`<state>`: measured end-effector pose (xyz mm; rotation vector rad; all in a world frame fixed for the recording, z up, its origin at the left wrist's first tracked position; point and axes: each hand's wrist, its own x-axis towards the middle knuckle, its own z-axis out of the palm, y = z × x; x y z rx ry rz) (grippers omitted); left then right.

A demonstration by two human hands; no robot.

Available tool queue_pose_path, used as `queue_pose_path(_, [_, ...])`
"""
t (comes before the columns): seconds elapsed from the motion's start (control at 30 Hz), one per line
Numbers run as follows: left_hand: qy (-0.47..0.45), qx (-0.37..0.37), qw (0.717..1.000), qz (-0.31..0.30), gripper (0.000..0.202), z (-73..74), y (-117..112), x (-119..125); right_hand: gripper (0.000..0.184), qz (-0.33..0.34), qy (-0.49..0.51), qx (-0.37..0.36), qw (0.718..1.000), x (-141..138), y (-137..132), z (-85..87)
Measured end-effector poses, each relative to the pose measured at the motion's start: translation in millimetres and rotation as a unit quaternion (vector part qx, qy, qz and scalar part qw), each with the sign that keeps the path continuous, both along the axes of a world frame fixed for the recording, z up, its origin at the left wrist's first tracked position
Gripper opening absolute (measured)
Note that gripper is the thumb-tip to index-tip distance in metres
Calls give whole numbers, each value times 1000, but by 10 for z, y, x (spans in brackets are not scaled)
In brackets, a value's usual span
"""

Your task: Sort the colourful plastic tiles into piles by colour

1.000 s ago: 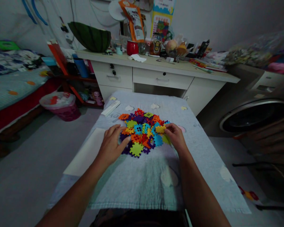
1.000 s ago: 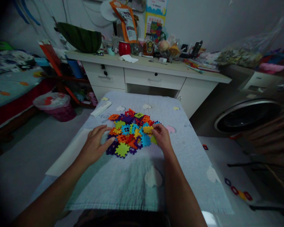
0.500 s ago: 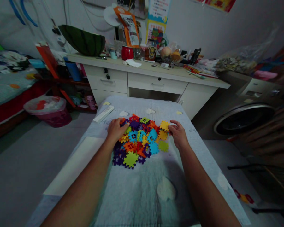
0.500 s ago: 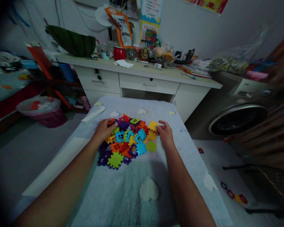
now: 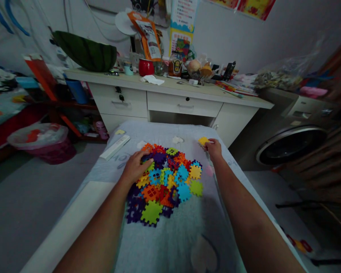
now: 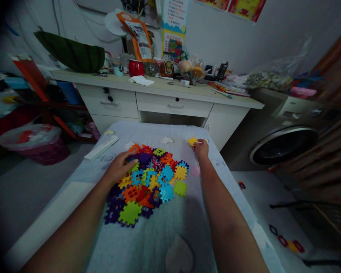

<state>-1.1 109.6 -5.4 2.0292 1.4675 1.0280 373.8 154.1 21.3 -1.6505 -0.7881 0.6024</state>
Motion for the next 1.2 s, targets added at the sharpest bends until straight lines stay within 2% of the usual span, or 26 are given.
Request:
queue_pose_path(0.1, [11, 7, 1000, 5, 52, -18, 18, 5, 35, -6, -134, -53, 990, 122, 110, -92])
queue_pose_path(0.23, [35, 27, 998, 33, 48, -42, 20, 17, 37, 4, -337, -97, 937, 200, 102, -218])
queue_pose_path(0.37, [47, 33, 997, 60, 49, -32, 19, 36, 33, -2, -435, -120, 893, 172, 36, -275])
queue_pose_path(0.47, [43, 32, 997, 53, 49, -30, 26, 41, 27, 13, -448, -139, 883, 157, 6, -260])
queue_pose_path(0.6, [36, 32, 998, 51, 46, -49, 37, 39, 23, 68, -457, -152, 874, 177, -17, -216])
queue_pose_path(0.77, [31, 28, 998, 44, 47, -46, 34, 42, 27, 106, -455, -157, 870, 192, -11, -176])
queue_pose_path(1.03, [34, 22, 998, 44, 50, -46, 38, 35, 38, 148, -471, -187, 849, 145, 13, -162])
queue_pose_path(1.13, [37, 19, 998, 44, 49, -57, 48, 29, 40, 159, -463, -174, 854, 140, 12, -169])
queue_pose_path(1.2, [36, 19, 998, 44, 49, -59, 50, 28, 39, 147, -445, -153, 870, 148, 4, -132])
